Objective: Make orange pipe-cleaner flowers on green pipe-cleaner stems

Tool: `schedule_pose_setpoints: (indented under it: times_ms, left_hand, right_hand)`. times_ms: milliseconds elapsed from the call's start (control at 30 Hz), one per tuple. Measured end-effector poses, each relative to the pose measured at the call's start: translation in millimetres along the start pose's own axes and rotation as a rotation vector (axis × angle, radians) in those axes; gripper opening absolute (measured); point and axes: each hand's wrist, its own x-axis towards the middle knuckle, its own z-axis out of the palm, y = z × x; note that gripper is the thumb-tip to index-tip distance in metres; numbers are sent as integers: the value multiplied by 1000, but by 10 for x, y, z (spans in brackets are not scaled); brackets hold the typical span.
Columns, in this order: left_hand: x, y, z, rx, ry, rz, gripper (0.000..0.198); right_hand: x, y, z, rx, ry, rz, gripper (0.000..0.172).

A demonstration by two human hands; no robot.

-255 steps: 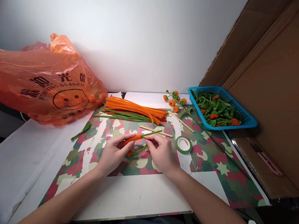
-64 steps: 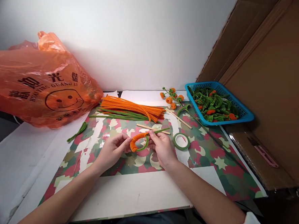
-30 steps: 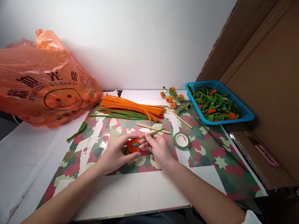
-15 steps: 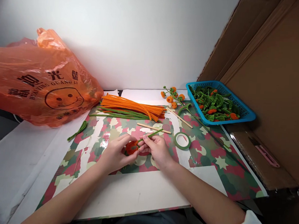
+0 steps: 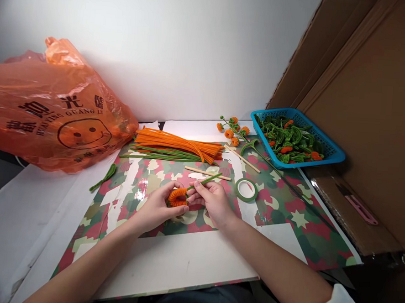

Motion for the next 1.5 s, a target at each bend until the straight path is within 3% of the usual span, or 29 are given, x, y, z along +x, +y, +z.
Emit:
schedule_pose_setpoints:
  times_ms: [133,400,1300,1500]
  left_hand:
    - [0,8,5,-78,9,-42,32]
    - [-7,-32,8,-57,3,27,35]
    - [-8,-19,1,-35,27,55,40]
    - [2,-46,-66,-173,-54,-59,45]
  right_hand:
    - [-10,-5,12,3,-1,1,37]
    - [-2,0,10,6,2,0,37]
    - [10,-1,-2,-3,9,6,36]
    - [18,-105,-20,12,91,-41,35]
